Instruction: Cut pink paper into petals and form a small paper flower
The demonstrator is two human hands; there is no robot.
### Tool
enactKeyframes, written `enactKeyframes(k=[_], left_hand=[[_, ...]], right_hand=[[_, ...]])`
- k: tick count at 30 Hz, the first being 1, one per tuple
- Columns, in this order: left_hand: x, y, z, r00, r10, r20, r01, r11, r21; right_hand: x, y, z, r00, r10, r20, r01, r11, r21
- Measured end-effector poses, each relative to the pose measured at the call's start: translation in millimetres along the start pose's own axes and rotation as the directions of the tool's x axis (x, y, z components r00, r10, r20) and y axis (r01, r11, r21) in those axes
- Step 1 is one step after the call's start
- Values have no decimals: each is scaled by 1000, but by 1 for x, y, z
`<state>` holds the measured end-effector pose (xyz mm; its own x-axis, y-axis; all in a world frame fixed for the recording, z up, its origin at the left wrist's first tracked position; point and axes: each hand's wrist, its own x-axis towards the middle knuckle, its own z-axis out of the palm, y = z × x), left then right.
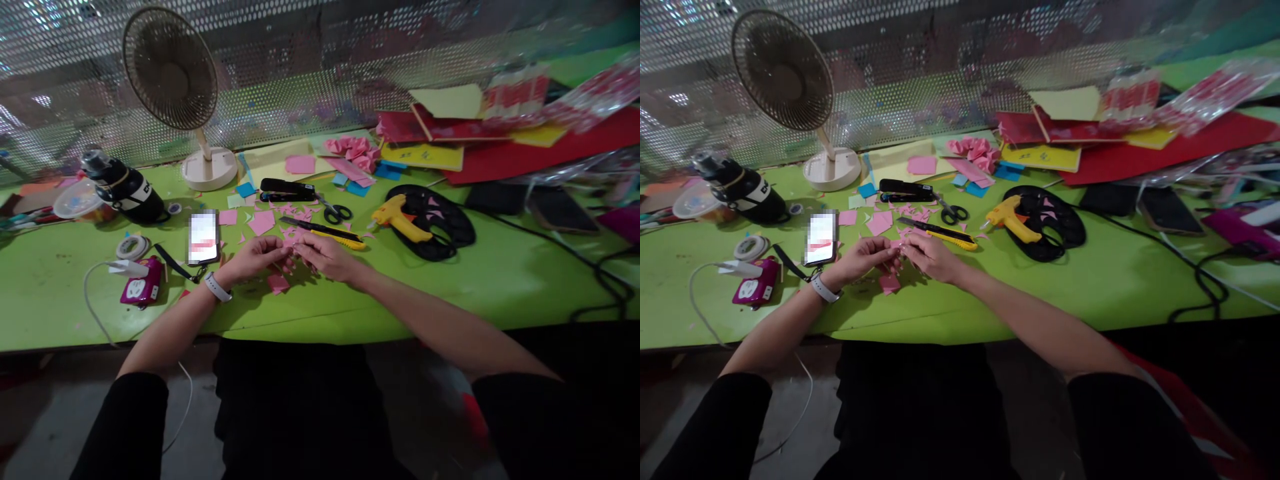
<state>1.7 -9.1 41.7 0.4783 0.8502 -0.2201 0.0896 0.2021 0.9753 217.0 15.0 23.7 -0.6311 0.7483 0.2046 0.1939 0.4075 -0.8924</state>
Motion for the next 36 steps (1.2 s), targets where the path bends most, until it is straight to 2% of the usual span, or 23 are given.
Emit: enactKeyframes(k=[7,15,20,26,31,36], left_hand=[[-1,0,0,1000,-5,-12,5,1000,4],[0,-4,0,999,22,44,-20,999,-49],[1,-4,-7,998,45,48,-42,998,-55],[-1,-1,-4,1000,28,10,-28,1000,-1],[1,-5,-1,996,83,31,-84,996,18],[3,-7,-3,995,105,-5,-105,994,21]], right_hand=[[0,0,-1,999,34,-8,-34,999,-31],[1,3,3,994,-104,-18,101,988,-116],[-1,7,2,999,-18,-50,16,999,-44],[-3,7,2,999,16,-51,-15,1000,18],[-3,6,4,998,51,27,-52,997,64],[-2,6,-1,997,53,64,-56,997,44]])
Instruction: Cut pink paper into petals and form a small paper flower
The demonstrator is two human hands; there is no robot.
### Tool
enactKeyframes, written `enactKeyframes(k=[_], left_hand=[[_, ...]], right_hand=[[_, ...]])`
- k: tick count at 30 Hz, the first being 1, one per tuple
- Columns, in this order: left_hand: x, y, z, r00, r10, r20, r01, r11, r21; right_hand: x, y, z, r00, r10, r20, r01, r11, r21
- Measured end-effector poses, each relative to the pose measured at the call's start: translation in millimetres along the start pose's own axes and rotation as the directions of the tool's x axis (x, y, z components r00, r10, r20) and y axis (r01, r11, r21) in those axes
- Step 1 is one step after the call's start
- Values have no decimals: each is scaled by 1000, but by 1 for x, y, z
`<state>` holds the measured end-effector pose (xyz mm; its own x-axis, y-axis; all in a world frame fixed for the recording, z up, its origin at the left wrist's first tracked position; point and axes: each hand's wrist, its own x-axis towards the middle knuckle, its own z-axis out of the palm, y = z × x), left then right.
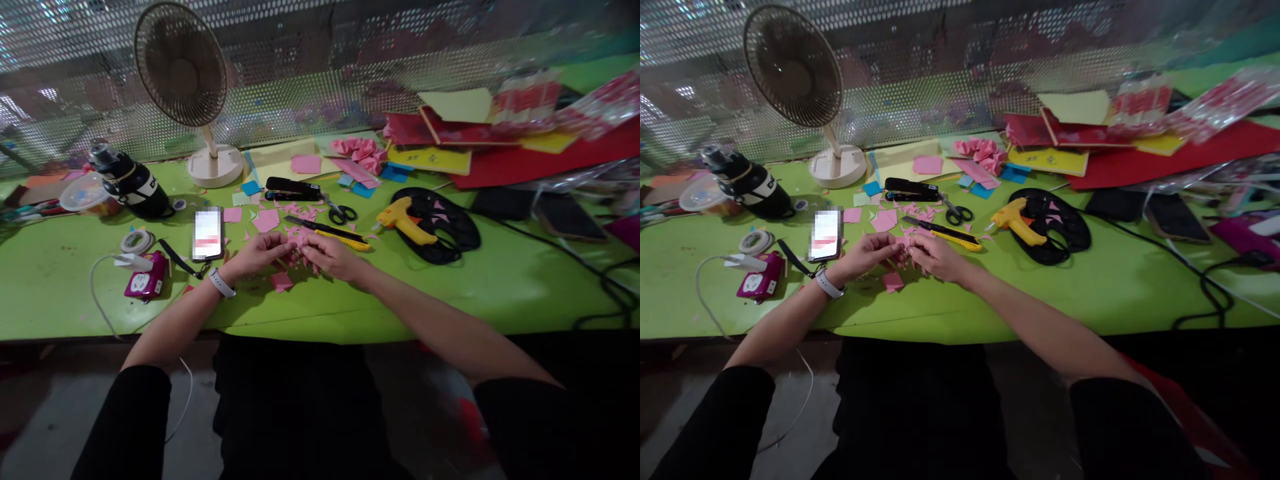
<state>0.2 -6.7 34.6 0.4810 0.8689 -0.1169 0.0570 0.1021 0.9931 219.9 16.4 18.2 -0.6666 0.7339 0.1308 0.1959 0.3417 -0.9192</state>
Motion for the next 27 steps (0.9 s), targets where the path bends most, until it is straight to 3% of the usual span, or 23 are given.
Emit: enactKeyframes(k=[3,5,6,8,11,13,15,19,23,27], left_hand=[[1,-2,-4,999,-23,-27,22,1000,-8],[2,-4,-8,997,-49,-63,49,999,7],[3,-6,-10,996,-52,-77,54,998,18],[4,-8,-12,996,-35,-86,39,998,42],[5,-11,-12,995,8,-100,-3,998,55],[5,-12,-10,994,24,-104,-20,999,46],[5,-13,-9,993,52,-106,-47,998,48],[6,-15,-7,986,109,-124,-102,993,65],[7,-13,-6,980,83,-182,-82,997,14],[7,-10,-6,975,43,-218,-58,996,-63]], right_hand=[[3,-3,-21,996,89,1,-89,994,-71],[9,-7,-43,976,175,-132,-203,950,-238],[13,-9,-55,951,195,-238,-276,883,-379],[25,-11,-75,908,205,-364,-403,659,-635],[46,-8,-92,850,388,-356,-493,347,-798],[58,-1,-97,805,485,-341,-500,247,-830],[68,6,-99,784,525,-331,-502,223,-836],[80,18,-106,790,547,-277,-464,236,-854],[78,17,-115,766,584,-270,-482,243,-842],[55,7,-125,753,561,-344,-597,362,-716]])
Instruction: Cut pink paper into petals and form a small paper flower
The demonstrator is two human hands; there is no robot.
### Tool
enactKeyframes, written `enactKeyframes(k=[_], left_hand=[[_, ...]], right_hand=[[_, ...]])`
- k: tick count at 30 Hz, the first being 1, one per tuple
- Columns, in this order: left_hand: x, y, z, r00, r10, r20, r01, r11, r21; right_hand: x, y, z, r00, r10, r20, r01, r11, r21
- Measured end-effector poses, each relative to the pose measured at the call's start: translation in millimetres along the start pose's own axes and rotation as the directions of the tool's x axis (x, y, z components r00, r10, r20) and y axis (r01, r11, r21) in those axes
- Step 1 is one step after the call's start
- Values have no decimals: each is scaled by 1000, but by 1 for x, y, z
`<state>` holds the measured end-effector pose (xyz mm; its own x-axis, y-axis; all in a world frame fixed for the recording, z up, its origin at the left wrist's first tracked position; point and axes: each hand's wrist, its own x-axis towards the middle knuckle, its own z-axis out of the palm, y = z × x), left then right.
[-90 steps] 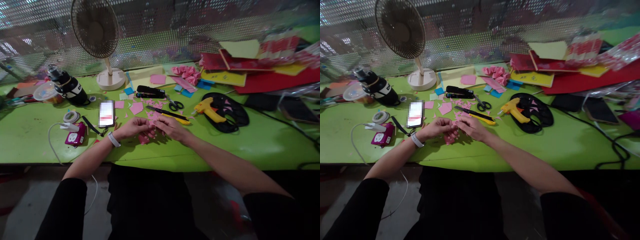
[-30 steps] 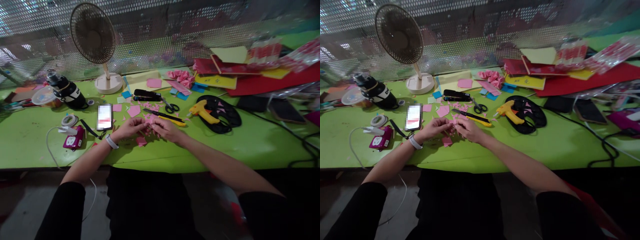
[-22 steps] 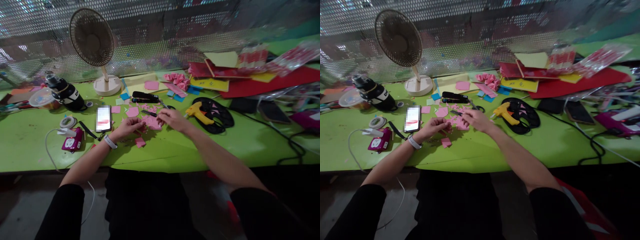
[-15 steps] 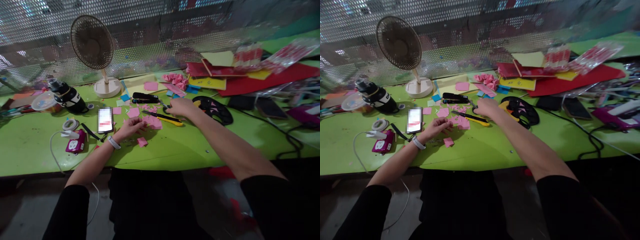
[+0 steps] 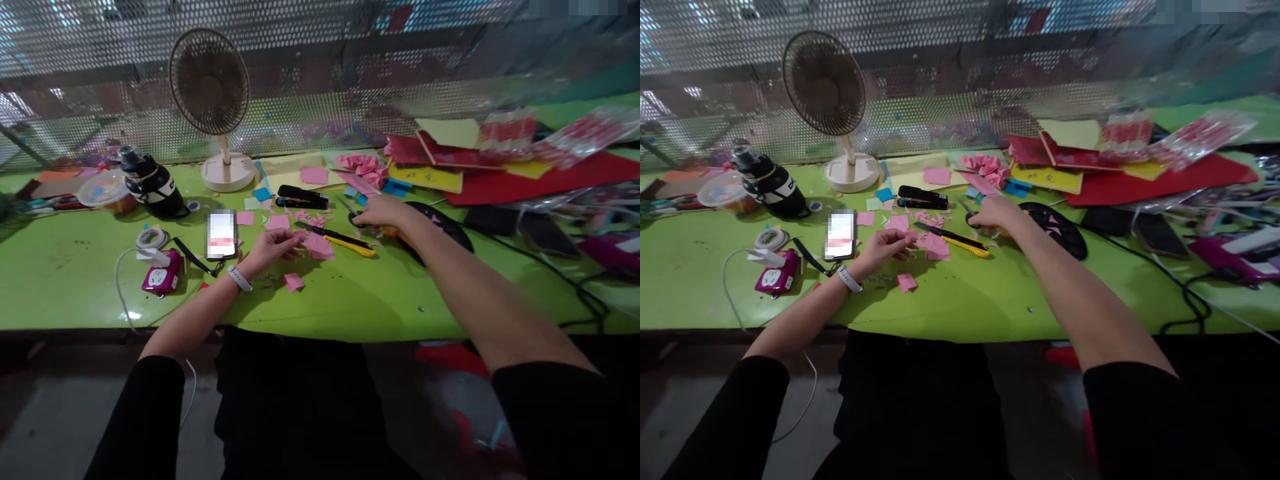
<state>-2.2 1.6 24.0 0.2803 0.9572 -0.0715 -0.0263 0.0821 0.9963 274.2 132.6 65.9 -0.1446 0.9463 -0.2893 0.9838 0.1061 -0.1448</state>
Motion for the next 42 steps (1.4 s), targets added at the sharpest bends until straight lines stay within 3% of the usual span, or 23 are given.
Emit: enactKeyframes(k=[3,4,5,7,9,11,15,18,23,26,32,36,38,42], left_hand=[[0,1,-1,1000,-3,-2,3,999,-49],[0,2,-1,1000,-1,0,1,998,-62],[-1,2,-1,1000,2,4,-2,997,-73],[-3,3,-1,1000,7,24,-5,996,-87],[-5,5,1,998,5,58,1,996,-92],[-7,7,3,996,-10,90,18,996,-89],[-7,4,6,993,-59,106,67,996,-67],[-5,-1,6,991,-71,117,79,995,-62],[-5,-2,6,988,-71,141,77,997,-33],[-5,-1,9,993,-73,90,75,997,-26],[-6,-3,12,998,-52,-30,51,998,-35],[-5,-3,9,997,-41,-69,36,997,-72],[-5,-1,7,995,-30,-94,19,993,-118],[-6,6,5,989,-25,-145,-9,973,-233]], right_hand=[[-25,12,1,1000,7,-22,-4,985,172],[-34,12,3,998,26,-60,0,913,408],[-43,10,7,998,12,-58,27,782,623],[-57,-2,17,998,-64,-17,46,492,869],[-64,-22,28,991,-136,-9,46,268,962],[-67,-43,38,980,-182,-77,99,116,988],[-67,-68,50,955,-225,-193,194,-19,981],[-68,-70,56,945,-234,-230,236,-2,972],[-72,-69,65,915,-231,-330,367,139,920],[-76,-70,69,896,-225,-382,426,195,884],[-82,-74,68,904,-243,-351,411,272,870],[-82,-70,66,907,-177,-381,419,314,852],[-81,-65,66,922,-172,-348,386,316,866],[-77,-57,67,953,-277,-124,201,269,942]])
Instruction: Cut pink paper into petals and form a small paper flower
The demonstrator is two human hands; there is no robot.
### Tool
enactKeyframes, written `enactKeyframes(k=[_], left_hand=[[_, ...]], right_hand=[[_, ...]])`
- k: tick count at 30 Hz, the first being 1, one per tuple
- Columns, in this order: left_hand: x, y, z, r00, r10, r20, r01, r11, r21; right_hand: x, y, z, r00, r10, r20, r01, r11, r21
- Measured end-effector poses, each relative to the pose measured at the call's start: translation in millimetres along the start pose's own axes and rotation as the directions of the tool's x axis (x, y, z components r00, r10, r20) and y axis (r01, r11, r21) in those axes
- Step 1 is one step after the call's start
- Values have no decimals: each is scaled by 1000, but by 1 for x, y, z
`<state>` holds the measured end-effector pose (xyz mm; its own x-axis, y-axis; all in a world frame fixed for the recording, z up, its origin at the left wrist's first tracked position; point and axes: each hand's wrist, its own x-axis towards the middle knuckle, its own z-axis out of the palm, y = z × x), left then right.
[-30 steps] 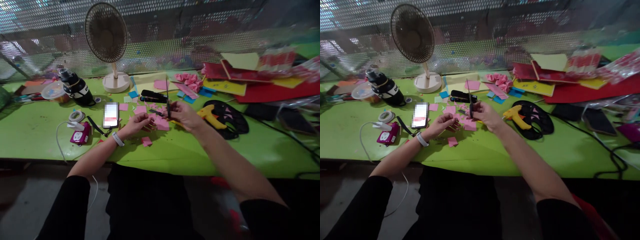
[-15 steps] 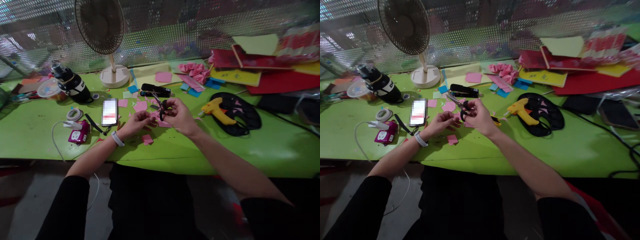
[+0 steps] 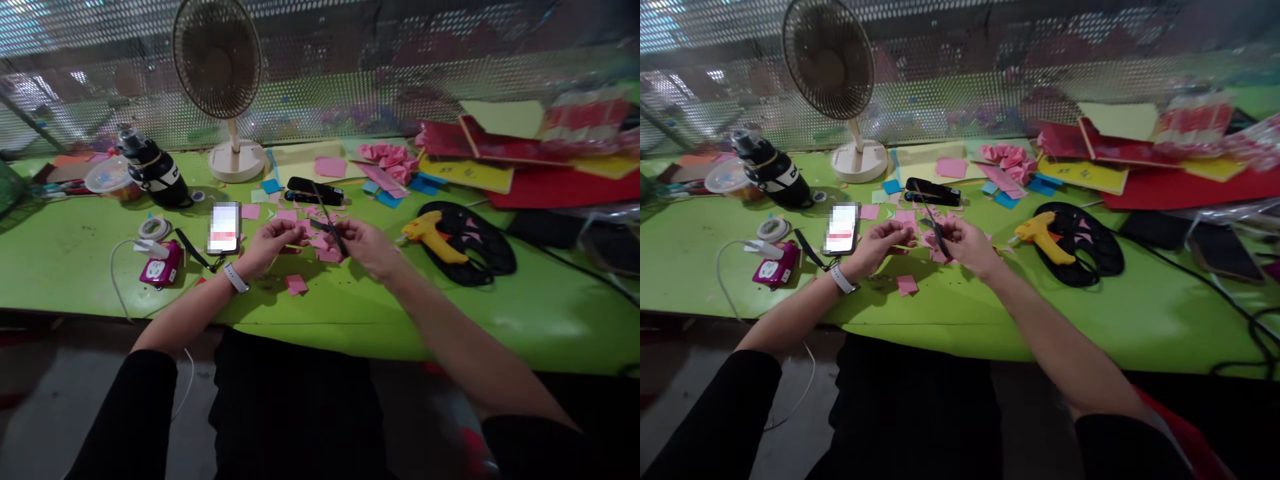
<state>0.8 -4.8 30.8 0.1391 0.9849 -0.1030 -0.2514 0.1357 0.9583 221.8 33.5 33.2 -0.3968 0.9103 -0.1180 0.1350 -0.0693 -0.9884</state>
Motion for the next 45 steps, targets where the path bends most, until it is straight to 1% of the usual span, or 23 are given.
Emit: enactKeyframes(k=[2,4,7,11,14,21,29,35,40,45], left_hand=[[0,3,1,999,0,-34,-2,999,-53],[0,5,1,998,4,-69,-10,996,-88],[2,6,0,994,15,-111,-27,994,-107],[2,5,-1,995,37,-96,-49,991,-128],[2,3,-1,996,33,-87,-44,991,-125],[3,1,1,998,1,-67,-12,986,-166],[0,3,2,999,19,-39,-26,983,-182],[0,2,2,998,-9,-65,-1,987,-161],[0,1,1,998,-14,-54,3,981,-192],[0,0,0,998,-18,-55,8,984,-180]], right_hand=[[0,0,1,996,79,52,-79,997,0],[-1,0,3,990,118,82,-116,993,-32],[-4,0,6,985,108,138,-101,993,-62],[-6,2,8,977,77,198,-66,996,-60],[-6,3,9,972,64,227,-51,997,-62],[-6,-1,11,966,80,246,-58,994,-95],[-8,1,11,970,76,232,-56,994,-93],[-9,0,13,973,78,217,-56,993,-106],[-11,-3,15,979,71,189,-45,990,-134],[-12,-5,17,982,42,182,-19,992,-128]])
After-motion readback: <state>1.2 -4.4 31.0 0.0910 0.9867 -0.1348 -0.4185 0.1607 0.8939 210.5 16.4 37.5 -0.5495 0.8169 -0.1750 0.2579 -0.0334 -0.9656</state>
